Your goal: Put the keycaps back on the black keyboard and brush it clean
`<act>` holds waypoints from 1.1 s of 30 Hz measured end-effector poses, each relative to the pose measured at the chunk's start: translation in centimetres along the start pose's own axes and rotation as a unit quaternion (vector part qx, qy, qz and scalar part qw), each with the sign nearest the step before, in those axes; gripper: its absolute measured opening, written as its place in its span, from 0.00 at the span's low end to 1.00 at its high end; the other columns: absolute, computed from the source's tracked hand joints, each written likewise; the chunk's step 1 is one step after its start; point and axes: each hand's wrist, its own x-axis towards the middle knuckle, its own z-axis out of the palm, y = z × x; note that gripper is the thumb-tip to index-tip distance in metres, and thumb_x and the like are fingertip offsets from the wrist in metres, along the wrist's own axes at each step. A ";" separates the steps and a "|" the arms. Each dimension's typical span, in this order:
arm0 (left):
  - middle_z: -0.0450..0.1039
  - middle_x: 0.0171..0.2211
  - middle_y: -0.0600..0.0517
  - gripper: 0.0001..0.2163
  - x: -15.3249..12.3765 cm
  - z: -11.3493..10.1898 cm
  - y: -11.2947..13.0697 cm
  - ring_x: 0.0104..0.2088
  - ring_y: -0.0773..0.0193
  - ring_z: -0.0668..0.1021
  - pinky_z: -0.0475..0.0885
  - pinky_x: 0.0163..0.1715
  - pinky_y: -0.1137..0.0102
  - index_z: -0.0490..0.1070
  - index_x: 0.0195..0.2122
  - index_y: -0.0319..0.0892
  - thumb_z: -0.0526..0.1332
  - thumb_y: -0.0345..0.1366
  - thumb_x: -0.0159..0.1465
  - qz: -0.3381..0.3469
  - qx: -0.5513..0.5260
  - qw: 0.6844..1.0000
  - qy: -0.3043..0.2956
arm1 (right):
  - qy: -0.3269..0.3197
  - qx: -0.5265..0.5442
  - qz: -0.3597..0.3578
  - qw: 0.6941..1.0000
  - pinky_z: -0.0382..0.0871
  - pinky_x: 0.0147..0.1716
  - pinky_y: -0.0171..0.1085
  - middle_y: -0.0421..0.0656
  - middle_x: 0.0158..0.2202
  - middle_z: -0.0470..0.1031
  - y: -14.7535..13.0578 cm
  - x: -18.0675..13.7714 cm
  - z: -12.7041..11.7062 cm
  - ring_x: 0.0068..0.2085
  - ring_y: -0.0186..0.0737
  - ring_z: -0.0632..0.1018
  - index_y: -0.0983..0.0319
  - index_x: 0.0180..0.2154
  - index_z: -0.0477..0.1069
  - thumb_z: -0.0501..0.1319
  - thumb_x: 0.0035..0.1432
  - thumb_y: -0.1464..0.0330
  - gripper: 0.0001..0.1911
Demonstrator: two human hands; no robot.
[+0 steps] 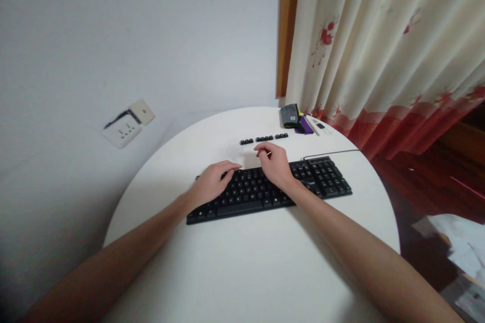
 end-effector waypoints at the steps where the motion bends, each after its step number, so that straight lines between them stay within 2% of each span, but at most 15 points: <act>1: 0.78 0.46 0.50 0.15 0.0 0.0 0.0 0.47 0.59 0.78 0.71 0.52 0.62 0.75 0.49 0.45 0.51 0.30 0.68 -0.001 0.001 1.000 0.000 | -0.008 -0.038 -0.024 0.999 0.67 0.34 0.36 0.42 0.30 0.76 -0.2 0.0 -0.4 0.32 0.37 0.75 0.63 0.34 0.75 0.52 0.57 0.74 0.12; 5: 0.77 0.46 0.50 0.15 0.0 0.0 0.0 0.47 0.59 0.77 0.71 0.52 0.63 0.75 0.48 0.45 0.51 0.32 0.69 -0.004 0.003 1.000 -0.002 | -0.087 -0.183 -0.096 0.975 0.63 0.36 0.36 0.42 0.30 0.74 -0.9 -0.4 -1.1 0.33 0.38 0.73 0.61 0.30 0.72 0.53 0.56 0.76 0.10; 11: 0.78 0.44 0.50 0.14 0.0 -0.1 0.0 0.46 0.59 0.77 0.71 0.51 0.63 0.76 0.47 0.45 0.51 0.32 0.68 -0.003 -0.003 1.000 -0.004 | -0.195 -0.272 -0.090 0.938 0.61 0.37 0.36 0.42 0.33 0.75 -0.5 -1.3 0.1 0.35 0.39 0.73 0.60 0.32 0.71 0.53 0.58 0.75 0.10; 16: 0.78 0.43 0.50 0.12 0.1 -0.8 0.0 0.45 0.60 0.78 0.72 0.50 0.64 0.77 0.44 0.44 0.54 0.34 0.67 -0.016 -0.049 0.999 0.001 | -0.216 -0.303 -0.088 0.924 0.60 0.36 0.36 0.43 0.35 0.76 -0.4 -1.3 0.3 0.36 0.40 0.74 0.59 0.33 0.72 0.53 0.60 0.74 0.10; 19: 0.79 0.43 0.49 0.10 0.8 -1.5 -1.0 0.42 0.61 0.79 0.76 0.44 0.66 0.77 0.43 0.43 0.57 0.36 0.65 -0.067 -0.089 0.993 0.024 | -0.220 -0.304 -0.085 0.923 0.61 0.36 0.36 0.43 0.35 0.77 -0.5 -1.3 0.3 0.36 0.40 0.75 0.59 0.33 0.73 0.54 0.60 0.74 0.10; 21: 0.79 0.44 0.48 0.11 2.0 -2.0 -2.4 0.41 0.61 0.80 0.76 0.42 0.66 0.76 0.45 0.42 0.60 0.37 0.63 -0.104 -0.095 0.989 0.038 | -0.222 -0.300 -0.084 0.924 0.61 0.36 0.36 0.43 0.35 0.77 -0.5 -1.3 0.3 0.36 0.40 0.75 0.59 0.34 0.73 0.54 0.60 0.75 0.10; 23: 0.79 0.45 0.47 0.13 3.7 -2.1 -3.9 0.39 0.60 0.80 0.75 0.44 0.65 0.75 0.46 0.41 0.63 0.37 0.61 -0.116 -0.071 0.990 0.035 | -0.222 -0.295 -0.085 0.925 0.61 0.36 0.36 0.42 0.35 0.77 -0.4 -1.3 0.3 0.36 0.40 0.75 0.59 0.33 0.73 0.54 0.60 0.75 0.10; 27: 0.77 0.48 0.43 0.22 8.1 -1.1 -6.5 0.37 0.59 0.80 0.74 0.43 0.64 0.73 0.51 0.39 0.69 0.39 0.56 -0.142 -0.020 0.990 0.009 | -0.218 -0.290 -0.087 0.928 0.61 0.35 0.37 0.42 0.35 0.77 -0.3 -1.3 0.3 0.36 0.41 0.76 0.59 0.33 0.72 0.54 0.59 0.74 0.10; 30: 0.77 0.46 0.44 0.23 10.8 0.4 -7.3 0.40 0.58 0.79 0.72 0.46 0.64 0.73 0.51 0.39 0.70 0.37 0.54 -0.117 0.028 0.993 -0.002 | -0.222 -0.291 -0.086 0.927 0.61 0.36 0.37 0.43 0.35 0.77 -0.3 -1.3 0.2 0.37 0.41 0.76 0.59 0.33 0.72 0.53 0.60 0.74 0.10; 33: 0.77 0.43 0.45 0.21 12.3 1.6 -7.2 0.43 0.55 0.78 0.71 0.48 0.62 0.75 0.48 0.39 0.70 0.37 0.53 -0.109 0.042 0.993 0.002 | -0.224 -0.290 -0.084 0.927 0.62 0.36 0.37 0.43 0.36 0.77 -0.4 -1.2 0.1 0.37 0.41 0.76 0.59 0.34 0.73 0.53 0.61 0.73 0.10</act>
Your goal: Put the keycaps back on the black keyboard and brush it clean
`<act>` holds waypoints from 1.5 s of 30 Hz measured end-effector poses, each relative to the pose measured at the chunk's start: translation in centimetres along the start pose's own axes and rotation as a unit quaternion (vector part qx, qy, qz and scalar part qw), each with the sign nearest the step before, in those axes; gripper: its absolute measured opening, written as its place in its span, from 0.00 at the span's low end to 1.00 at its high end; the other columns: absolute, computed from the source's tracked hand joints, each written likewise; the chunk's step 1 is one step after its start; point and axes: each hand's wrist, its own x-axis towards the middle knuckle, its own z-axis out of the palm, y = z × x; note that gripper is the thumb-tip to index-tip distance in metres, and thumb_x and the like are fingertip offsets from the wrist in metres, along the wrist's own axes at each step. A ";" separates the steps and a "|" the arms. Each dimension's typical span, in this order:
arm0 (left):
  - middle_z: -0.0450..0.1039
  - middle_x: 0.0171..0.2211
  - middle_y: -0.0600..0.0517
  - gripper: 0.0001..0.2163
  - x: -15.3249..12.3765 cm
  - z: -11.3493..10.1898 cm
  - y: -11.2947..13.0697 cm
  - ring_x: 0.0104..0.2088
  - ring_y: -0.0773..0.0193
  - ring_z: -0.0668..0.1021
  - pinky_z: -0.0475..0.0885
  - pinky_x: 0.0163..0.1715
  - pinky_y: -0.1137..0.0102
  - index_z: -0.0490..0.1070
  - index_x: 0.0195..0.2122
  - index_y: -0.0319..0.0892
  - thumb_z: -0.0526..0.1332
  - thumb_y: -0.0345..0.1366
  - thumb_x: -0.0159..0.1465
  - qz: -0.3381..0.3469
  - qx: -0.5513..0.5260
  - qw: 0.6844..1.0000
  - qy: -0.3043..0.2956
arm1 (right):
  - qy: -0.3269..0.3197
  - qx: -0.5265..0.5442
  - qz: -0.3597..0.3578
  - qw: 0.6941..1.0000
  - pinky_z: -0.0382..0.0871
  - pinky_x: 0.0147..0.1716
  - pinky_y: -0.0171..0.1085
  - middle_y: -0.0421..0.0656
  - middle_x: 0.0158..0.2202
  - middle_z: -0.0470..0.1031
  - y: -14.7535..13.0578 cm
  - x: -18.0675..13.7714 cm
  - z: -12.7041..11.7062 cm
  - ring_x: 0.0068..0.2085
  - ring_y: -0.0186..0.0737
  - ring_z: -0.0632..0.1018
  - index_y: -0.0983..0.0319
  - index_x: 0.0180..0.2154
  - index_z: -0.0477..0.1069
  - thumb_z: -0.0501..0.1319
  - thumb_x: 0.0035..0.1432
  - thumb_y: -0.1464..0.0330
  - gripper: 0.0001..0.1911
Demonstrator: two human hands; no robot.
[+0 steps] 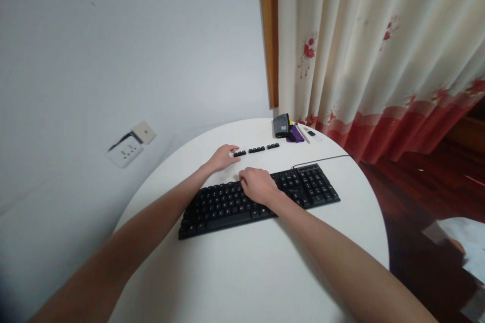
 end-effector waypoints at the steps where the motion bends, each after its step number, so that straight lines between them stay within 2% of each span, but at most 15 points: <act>1: 0.77 0.42 0.45 0.18 0.2 0.2 0.1 0.43 0.55 0.78 0.71 0.48 0.62 0.76 0.46 0.40 0.69 0.37 0.54 -0.001 0.000 1.000 0.002 | -0.001 0.001 -0.001 1.000 0.62 0.36 0.37 0.43 0.36 0.77 0.0 0.0 0.0 0.38 0.42 0.76 0.59 0.35 0.73 0.53 0.61 0.73 0.10; 4: 0.79 0.38 0.46 0.08 0.4 0.1 0.3 0.40 0.57 0.78 0.71 0.45 0.63 0.79 0.38 0.40 0.65 0.35 0.58 -0.005 -0.004 1.000 0.000 | -0.004 0.006 -0.003 1.000 0.63 0.36 0.37 0.44 0.37 0.77 0.0 0.0 -0.1 0.38 0.42 0.76 0.59 0.35 0.73 0.53 0.61 0.73 0.11; 7: 0.80 0.35 0.47 0.05 -0.3 -0.7 0.2 0.38 0.58 0.79 0.72 0.41 0.65 0.79 0.33 0.41 0.65 0.34 0.58 -0.009 -0.005 1.000 -0.006 | -0.002 0.020 0.001 1.000 0.63 0.37 0.37 0.44 0.36 0.77 0.2 0.1 0.1 0.38 0.42 0.76 0.59 0.34 0.73 0.53 0.61 0.73 0.11; 11: 0.79 0.36 0.48 0.06 -2.8 -2.2 1.1 0.36 0.59 0.78 0.72 0.40 0.66 0.79 0.36 0.42 0.65 0.36 0.58 0.026 -0.010 1.000 0.003 | 0.036 0.067 0.027 0.997 0.63 0.40 0.37 0.44 0.40 0.76 0.6 0.3 0.6 0.41 0.41 0.75 0.59 0.40 0.73 0.53 0.61 0.74 0.11; 15: 0.78 0.36 0.49 0.08 -6.2 -3.1 3.9 0.35 0.61 0.77 0.71 0.39 0.67 0.79 0.38 0.42 0.65 0.38 0.60 0.095 -0.030 0.995 0.006 | 0.087 0.112 0.043 0.989 0.64 0.39 0.37 0.44 0.44 0.74 0.9 0.3 0.8 0.38 0.39 0.74 0.59 0.48 0.68 0.56 0.64 0.68 0.11; 18: 0.77 0.37 0.49 0.08 -8.1 -3.2 5.9 0.35 0.62 0.77 0.71 0.39 0.67 0.78 0.40 0.43 0.64 0.39 0.62 0.118 -0.057 0.991 0.003 | 0.113 0.150 0.013 0.982 0.65 0.38 0.37 0.44 0.45 0.72 0.9 0.2 0.8 0.36 0.37 0.73 0.59 0.47 0.67 0.58 0.64 0.66 0.10; 21: 0.77 0.37 0.49 0.07 -9.1 -2.9 6.7 0.36 0.62 0.77 0.71 0.39 0.68 0.78 0.39 0.42 0.64 0.38 0.63 0.113 -0.094 0.989 0.016 | 0.135 0.197 -0.034 0.971 0.66 0.39 0.35 0.43 0.41 0.71 1.0 0.2 0.8 0.36 0.35 0.72 0.60 0.43 0.68 0.58 0.64 0.69 0.05; 28: 0.80 0.37 0.49 0.08 -10.0 -1.8 6.0 0.36 0.62 0.78 0.72 0.39 0.69 0.79 0.40 0.41 0.66 0.36 0.60 0.040 -0.189 0.981 0.016 | 0.146 0.246 -0.072 0.955 0.66 0.36 0.35 0.40 0.33 0.69 1.7 0.6 1.4 0.33 0.35 0.71 0.61 0.36 0.71 0.63 0.59 0.71 0.02; 32: 0.81 0.33 0.50 0.10 -10.6 -1.9 5.7 0.32 0.62 0.78 0.73 0.37 0.68 0.80 0.38 0.40 0.70 0.37 0.55 -0.027 -0.195 0.979 0.044 | 0.152 0.256 -0.043 0.954 0.67 0.34 0.36 0.41 0.34 0.71 1.9 0.8 1.5 0.33 0.35 0.72 0.61 0.36 0.73 0.63 0.58 0.73 0.03; 37: 0.82 0.33 0.52 0.05 -11.1 -2.3 5.9 0.34 0.61 0.80 0.73 0.39 0.68 0.81 0.33 0.43 0.68 0.37 0.57 -0.009 -0.193 0.981 0.025 | 0.176 0.248 0.018 0.952 0.69 0.34 0.36 0.43 0.36 0.73 2.1 1.0 1.5 0.33 0.35 0.74 0.61 0.39 0.76 0.61 0.59 0.73 0.06; 45: 0.82 0.35 0.52 0.08 -11.2 -1.3 5.6 0.34 0.62 0.80 0.73 0.39 0.67 0.81 0.36 0.44 0.71 0.37 0.55 0.018 -0.171 0.985 0.022 | 0.160 0.234 0.032 0.959 0.70 0.35 0.38 0.44 0.35 0.74 2.1 0.9 1.4 0.33 0.36 0.75 0.62 0.38 0.78 0.62 0.59 0.71 0.06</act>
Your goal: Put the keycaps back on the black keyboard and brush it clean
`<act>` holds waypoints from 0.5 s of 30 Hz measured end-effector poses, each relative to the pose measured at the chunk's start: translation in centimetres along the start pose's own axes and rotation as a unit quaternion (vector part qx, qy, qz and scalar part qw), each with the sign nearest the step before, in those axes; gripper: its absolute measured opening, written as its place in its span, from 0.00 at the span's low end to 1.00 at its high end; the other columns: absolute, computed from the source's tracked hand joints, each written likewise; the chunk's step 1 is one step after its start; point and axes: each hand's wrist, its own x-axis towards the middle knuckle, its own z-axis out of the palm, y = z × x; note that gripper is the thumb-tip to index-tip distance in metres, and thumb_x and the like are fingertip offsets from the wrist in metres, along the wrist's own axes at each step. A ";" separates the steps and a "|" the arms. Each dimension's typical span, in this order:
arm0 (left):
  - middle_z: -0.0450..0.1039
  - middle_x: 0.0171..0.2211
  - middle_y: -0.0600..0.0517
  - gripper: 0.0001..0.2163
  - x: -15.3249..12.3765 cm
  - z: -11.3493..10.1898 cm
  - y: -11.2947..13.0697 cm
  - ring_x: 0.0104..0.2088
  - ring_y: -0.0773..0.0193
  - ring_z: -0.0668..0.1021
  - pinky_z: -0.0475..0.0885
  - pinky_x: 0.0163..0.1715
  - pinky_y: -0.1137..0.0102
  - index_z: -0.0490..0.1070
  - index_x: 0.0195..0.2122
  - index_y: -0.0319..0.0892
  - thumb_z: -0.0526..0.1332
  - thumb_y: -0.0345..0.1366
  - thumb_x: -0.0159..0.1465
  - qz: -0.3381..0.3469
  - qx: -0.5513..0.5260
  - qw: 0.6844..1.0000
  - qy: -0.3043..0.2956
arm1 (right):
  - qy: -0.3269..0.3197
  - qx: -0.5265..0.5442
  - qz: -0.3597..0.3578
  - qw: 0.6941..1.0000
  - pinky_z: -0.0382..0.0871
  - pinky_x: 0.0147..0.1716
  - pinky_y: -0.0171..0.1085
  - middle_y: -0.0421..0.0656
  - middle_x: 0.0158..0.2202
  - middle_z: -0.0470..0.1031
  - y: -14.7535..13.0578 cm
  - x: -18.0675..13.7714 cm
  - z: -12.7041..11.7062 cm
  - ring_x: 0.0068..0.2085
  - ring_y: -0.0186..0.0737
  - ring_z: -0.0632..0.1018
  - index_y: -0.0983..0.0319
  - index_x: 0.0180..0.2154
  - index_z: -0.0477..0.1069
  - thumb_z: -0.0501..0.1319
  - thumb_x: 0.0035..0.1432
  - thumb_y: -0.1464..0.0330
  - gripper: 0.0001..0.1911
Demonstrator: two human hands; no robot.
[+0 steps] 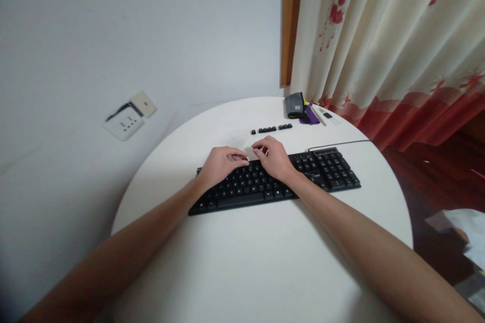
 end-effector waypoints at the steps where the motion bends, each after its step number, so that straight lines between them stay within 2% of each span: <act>1: 0.82 0.34 0.52 0.08 0.0 0.1 -0.1 0.34 0.61 0.80 0.73 0.39 0.67 0.81 0.36 0.44 0.71 0.37 0.55 0.007 0.008 1.000 0.000 | -0.002 0.002 0.000 1.000 0.70 0.36 0.38 0.44 0.36 0.74 0.0 0.0 0.0 0.33 0.36 0.75 0.61 0.38 0.78 0.62 0.59 0.71 0.07; 6: 0.82 0.34 0.52 0.05 -0.2 0.1 -0.2 0.35 0.60 0.80 0.72 0.40 0.66 0.82 0.34 0.46 0.70 0.39 0.57 0.040 0.044 0.998 -0.022 | -0.003 0.009 0.001 1.000 0.71 0.35 0.38 0.44 0.36 0.74 0.0 -0.1 0.0 0.33 0.36 0.76 0.61 0.39 0.77 0.62 0.59 0.70 0.07; 10: 0.82 0.36 0.52 0.06 -0.2 -0.3 -0.3 0.38 0.60 0.81 0.72 0.44 0.66 0.81 0.35 0.47 0.64 0.37 0.63 0.076 0.042 0.994 -0.061 | -0.001 0.004 0.002 1.000 0.71 0.34 0.37 0.44 0.36 0.74 -0.2 0.0 0.0 0.33 0.36 0.76 0.61 0.38 0.77 0.62 0.59 0.71 0.06; 15: 0.82 0.36 0.52 0.06 -0.1 -0.5 -0.3 0.38 0.61 0.80 0.72 0.44 0.66 0.81 0.35 0.46 0.63 0.36 0.63 0.065 0.041 0.995 -0.064 | -0.004 -0.001 0.001 1.000 0.71 0.34 0.37 0.44 0.36 0.75 -0.3 0.0 -0.1 0.32 0.36 0.76 0.61 0.37 0.77 0.62 0.59 0.71 0.06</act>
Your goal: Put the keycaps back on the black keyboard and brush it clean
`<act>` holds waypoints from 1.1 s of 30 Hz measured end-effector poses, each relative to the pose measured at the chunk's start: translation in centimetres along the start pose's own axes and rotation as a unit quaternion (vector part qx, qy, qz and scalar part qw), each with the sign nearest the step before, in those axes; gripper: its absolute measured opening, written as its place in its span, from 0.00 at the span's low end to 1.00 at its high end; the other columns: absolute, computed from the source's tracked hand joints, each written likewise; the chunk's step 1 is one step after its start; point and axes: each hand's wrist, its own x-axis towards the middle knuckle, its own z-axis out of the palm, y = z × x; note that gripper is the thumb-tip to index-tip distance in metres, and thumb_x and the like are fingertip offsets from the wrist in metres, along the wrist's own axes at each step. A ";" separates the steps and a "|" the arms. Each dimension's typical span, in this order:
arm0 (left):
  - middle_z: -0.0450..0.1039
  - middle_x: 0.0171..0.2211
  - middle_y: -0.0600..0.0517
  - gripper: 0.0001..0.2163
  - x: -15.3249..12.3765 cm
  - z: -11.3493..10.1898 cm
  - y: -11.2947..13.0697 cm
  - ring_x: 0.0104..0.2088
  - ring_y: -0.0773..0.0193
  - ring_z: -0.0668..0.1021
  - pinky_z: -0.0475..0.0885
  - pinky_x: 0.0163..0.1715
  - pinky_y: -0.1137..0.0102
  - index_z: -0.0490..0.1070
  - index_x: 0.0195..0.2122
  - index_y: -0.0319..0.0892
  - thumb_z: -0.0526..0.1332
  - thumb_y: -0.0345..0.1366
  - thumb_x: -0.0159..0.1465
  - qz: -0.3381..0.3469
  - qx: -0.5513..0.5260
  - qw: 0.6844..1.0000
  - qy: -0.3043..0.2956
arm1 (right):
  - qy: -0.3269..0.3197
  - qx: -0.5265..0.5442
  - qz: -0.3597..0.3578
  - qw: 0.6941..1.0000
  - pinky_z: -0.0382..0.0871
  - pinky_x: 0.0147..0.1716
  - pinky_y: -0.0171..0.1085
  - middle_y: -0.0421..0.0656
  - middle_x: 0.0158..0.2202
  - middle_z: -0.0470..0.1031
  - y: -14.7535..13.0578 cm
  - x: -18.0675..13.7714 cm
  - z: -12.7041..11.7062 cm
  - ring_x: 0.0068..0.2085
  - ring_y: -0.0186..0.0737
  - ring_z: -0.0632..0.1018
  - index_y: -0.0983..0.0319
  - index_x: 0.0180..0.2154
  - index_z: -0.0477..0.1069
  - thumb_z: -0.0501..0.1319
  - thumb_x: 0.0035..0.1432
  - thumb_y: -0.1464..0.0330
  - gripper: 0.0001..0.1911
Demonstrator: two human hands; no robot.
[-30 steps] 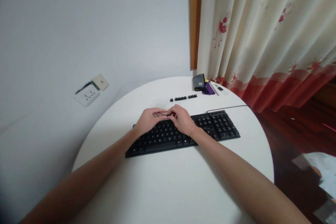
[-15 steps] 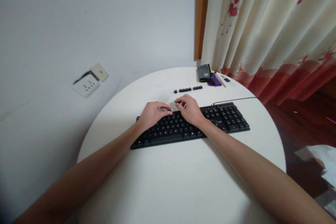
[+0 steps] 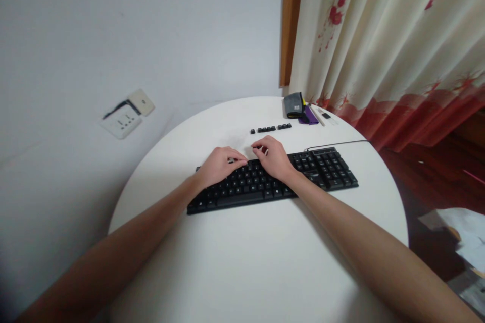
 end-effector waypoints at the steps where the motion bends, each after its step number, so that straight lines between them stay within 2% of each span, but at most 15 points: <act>1: 0.82 0.36 0.52 0.06 0.0 0.0 0.1 0.37 0.61 0.80 0.72 0.42 0.67 0.81 0.35 0.46 0.64 0.36 0.63 -0.009 -0.005 1.000 0.004 | -0.001 0.001 0.001 1.000 0.71 0.34 0.37 0.44 0.36 0.75 0.0 0.0 0.0 0.32 0.35 0.76 0.62 0.37 0.77 0.61 0.59 0.71 0.06; 6: 0.82 0.32 0.52 0.05 0.2 0.3 0.5 0.31 0.62 0.79 0.72 0.36 0.68 0.81 0.33 0.44 0.65 0.35 0.61 -0.076 -0.050 0.995 0.043 | -0.002 0.000 0.002 1.000 0.71 0.34 0.37 0.44 0.36 0.75 0.1 0.0 0.0 0.33 0.36 0.76 0.61 0.37 0.77 0.62 0.59 0.71 0.06; 8: 0.82 0.32 0.52 0.05 0.2 0.5 0.5 0.31 0.62 0.79 0.72 0.36 0.68 0.82 0.34 0.44 0.65 0.35 0.61 -0.083 -0.054 0.994 0.049 | -0.003 -0.001 0.001 1.000 0.71 0.34 0.37 0.44 0.36 0.75 0.2 0.0 0.0 0.32 0.35 0.75 0.62 0.37 0.77 0.62 0.59 0.71 0.06; 14: 0.82 0.35 0.51 0.05 0.1 0.8 0.2 0.36 0.61 0.80 0.73 0.39 0.67 0.81 0.34 0.45 0.65 0.35 0.61 -0.057 -0.033 0.997 0.051 | -0.005 -0.003 0.004 1.000 0.71 0.35 0.37 0.44 0.35 0.75 -0.1 0.0 -0.1 0.32 0.35 0.75 0.62 0.37 0.77 0.61 0.59 0.71 0.06; 28: 0.80 0.35 0.52 0.03 0.0 0.7 0.0 0.38 0.61 0.79 0.72 0.44 0.65 0.79 0.31 0.45 0.66 0.34 0.60 0.018 0.007 0.999 0.040 | -0.015 -0.003 0.008 1.000 0.71 0.36 0.38 0.44 0.35 0.76 -0.3 0.0 -0.1 0.33 0.37 0.75 0.62 0.37 0.77 0.61 0.59 0.70 0.06; 33: 0.80 0.35 0.51 0.03 0.0 0.7 -0.1 0.38 0.61 0.79 0.72 0.45 0.64 0.79 0.31 0.44 0.65 0.34 0.61 0.024 0.006 0.999 0.035 | -0.018 -0.003 0.003 1.000 0.71 0.36 0.38 0.44 0.35 0.76 -0.2 0.0 -0.1 0.33 0.36 0.75 0.62 0.37 0.77 0.61 0.59 0.71 0.06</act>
